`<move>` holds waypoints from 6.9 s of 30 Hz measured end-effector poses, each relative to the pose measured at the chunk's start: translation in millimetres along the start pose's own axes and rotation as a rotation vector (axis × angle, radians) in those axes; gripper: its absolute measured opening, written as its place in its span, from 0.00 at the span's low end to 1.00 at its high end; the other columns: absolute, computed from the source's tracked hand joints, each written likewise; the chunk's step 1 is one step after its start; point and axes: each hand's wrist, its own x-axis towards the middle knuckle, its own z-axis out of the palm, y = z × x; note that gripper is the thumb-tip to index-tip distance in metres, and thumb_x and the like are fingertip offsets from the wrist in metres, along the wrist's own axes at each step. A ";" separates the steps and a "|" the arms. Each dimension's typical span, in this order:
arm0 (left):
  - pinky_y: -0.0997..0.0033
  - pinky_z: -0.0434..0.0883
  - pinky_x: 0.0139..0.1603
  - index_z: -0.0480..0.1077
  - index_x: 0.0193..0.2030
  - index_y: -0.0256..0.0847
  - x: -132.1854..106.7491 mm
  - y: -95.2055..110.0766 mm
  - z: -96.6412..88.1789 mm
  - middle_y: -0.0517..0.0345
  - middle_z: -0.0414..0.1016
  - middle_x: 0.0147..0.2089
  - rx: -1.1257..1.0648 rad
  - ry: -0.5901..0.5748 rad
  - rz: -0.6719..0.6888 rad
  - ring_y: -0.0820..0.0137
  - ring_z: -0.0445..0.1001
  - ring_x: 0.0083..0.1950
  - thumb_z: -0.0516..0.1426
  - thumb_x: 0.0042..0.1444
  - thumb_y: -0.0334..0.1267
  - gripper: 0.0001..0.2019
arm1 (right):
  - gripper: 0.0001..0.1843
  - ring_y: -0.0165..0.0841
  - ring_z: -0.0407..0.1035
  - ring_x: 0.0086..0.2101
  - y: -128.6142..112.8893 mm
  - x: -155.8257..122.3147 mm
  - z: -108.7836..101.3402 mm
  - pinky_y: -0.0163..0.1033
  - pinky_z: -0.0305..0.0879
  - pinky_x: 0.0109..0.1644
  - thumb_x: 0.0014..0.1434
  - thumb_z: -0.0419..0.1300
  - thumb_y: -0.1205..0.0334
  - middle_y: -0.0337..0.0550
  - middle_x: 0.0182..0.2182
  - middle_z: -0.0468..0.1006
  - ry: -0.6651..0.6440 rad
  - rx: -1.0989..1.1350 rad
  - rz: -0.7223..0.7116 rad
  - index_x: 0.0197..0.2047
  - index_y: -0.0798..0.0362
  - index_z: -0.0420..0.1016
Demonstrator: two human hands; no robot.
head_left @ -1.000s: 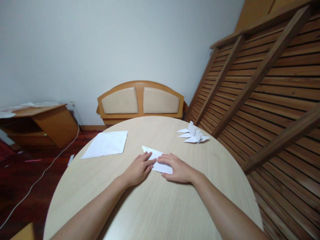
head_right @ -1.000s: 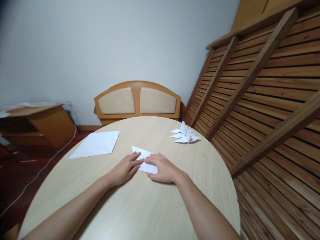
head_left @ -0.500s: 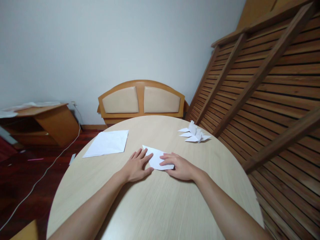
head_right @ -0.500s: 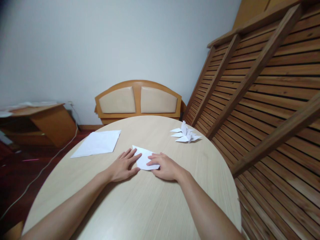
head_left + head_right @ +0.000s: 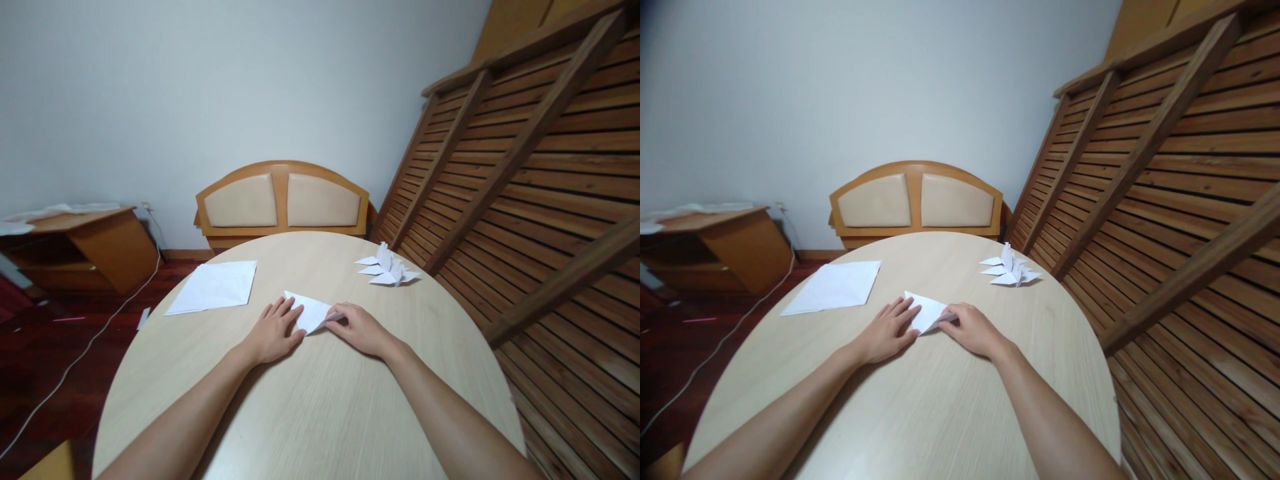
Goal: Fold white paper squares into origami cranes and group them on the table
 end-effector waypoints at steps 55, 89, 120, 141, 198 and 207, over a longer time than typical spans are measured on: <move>0.53 0.62 0.68 0.68 0.61 0.41 6.2 11.1 4.6 0.46 0.69 0.63 -0.142 0.171 0.284 0.60 0.64 0.66 0.50 0.66 0.38 0.19 | 0.30 0.42 0.41 0.70 1.8 -4.1 21.0 0.56 0.39 0.72 0.70 0.46 0.48 0.47 0.71 0.52 -0.133 -0.194 0.172 0.71 0.49 0.56; 0.57 0.65 0.67 0.68 0.61 0.43 2.3 3.6 -3.9 0.47 0.67 0.65 -0.241 0.124 0.409 0.62 0.66 0.66 0.54 0.62 0.32 0.20 | 0.19 0.41 0.68 0.52 9.2 3.5 -2.1 0.47 0.63 0.58 0.66 0.59 0.54 0.45 0.53 0.78 -0.064 -0.185 -0.139 0.58 0.48 0.74; 0.47 0.50 0.73 0.57 0.70 0.41 4.9 1.8 7.5 0.49 0.54 0.73 0.056 0.087 0.336 0.57 0.50 0.75 0.44 0.70 0.48 0.26 | 0.31 0.47 0.55 0.65 -13.5 -7.2 5.8 0.55 0.49 0.68 0.65 0.52 0.40 0.53 0.66 0.62 -0.110 -0.378 0.049 0.65 0.47 0.67; 0.42 0.54 0.70 0.71 0.53 0.43 -0.5 9.7 -11.0 0.51 0.68 0.66 -0.193 -0.029 0.340 0.52 0.56 0.72 0.49 0.68 0.44 0.14 | 0.21 0.42 0.59 0.62 15.0 -1.2 4.0 0.52 0.56 0.65 0.70 0.48 0.58 0.52 0.63 0.67 0.062 -0.349 0.100 0.62 0.53 0.68; 0.56 0.70 0.56 0.72 0.54 0.42 1.4 23.7 -10.5 0.51 0.77 0.55 0.073 0.188 0.325 0.58 0.75 0.53 0.52 0.64 0.41 0.15 | 0.12 0.37 0.72 0.46 13.7 -1.2 0.7 0.43 0.65 0.54 0.62 0.61 0.64 0.46 0.44 0.80 0.050 0.021 -0.070 0.49 0.50 0.78; 0.66 0.75 0.45 0.73 0.51 0.45 3.9 23.7 -9.9 0.55 0.81 0.48 0.042 0.226 0.283 0.64 0.81 0.45 0.48 0.68 0.34 0.13 | 0.11 0.38 0.71 0.48 3.3 -0.2 3.7 0.43 0.66 0.55 0.62 0.60 0.64 0.46 0.47 0.78 0.086 -0.056 -0.101 0.48 0.51 0.77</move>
